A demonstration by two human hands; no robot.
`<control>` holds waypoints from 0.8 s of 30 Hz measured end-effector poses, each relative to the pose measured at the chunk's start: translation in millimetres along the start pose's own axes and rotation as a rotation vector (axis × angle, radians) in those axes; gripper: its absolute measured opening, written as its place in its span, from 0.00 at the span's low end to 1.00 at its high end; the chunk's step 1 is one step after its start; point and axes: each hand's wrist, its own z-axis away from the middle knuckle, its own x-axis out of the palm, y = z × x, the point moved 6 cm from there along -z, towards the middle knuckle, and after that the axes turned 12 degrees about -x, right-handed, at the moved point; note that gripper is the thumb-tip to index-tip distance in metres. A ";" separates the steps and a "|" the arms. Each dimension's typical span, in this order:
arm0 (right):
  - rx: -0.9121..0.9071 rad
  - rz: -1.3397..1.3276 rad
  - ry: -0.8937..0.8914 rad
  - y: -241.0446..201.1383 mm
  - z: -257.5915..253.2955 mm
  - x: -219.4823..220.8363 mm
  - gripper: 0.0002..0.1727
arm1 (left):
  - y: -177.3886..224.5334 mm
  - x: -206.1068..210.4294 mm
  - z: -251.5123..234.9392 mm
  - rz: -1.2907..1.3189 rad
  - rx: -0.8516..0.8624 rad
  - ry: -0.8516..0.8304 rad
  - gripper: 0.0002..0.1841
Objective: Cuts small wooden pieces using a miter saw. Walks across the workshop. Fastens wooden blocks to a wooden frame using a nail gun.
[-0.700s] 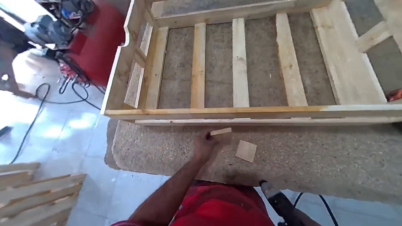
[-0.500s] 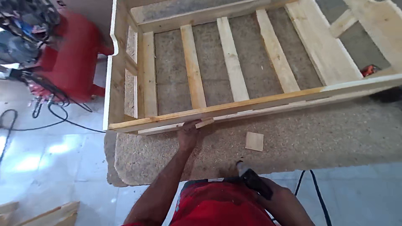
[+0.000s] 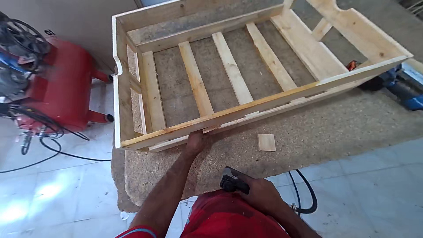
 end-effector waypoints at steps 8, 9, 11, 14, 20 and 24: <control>-0.191 0.192 0.018 -10.4 -41.8 3.3 0.36 | -3.4 2.1 6.2 0.077 0.035 0.015 0.17; -0.203 0.207 -0.008 -7.6 -45.7 8.4 0.39 | -3.0 2.0 6.9 0.094 0.046 0.021 0.17; -0.228 0.234 -0.025 -2.6 -48.7 18.9 0.43 | -3.3 2.7 8.6 0.134 0.070 0.044 0.18; -0.221 0.260 -0.028 4.2 -50.7 37.1 0.44 | -5.0 6.1 11.0 0.145 0.133 0.022 0.15; -0.236 0.300 -0.063 6.9 -59.8 41.7 0.33 | -8.5 12.6 8.6 0.051 0.122 -0.092 0.19; -0.240 0.212 -0.129 7.5 -64.3 40.5 0.32 | -2.1 10.9 8.0 0.138 0.024 -0.055 0.19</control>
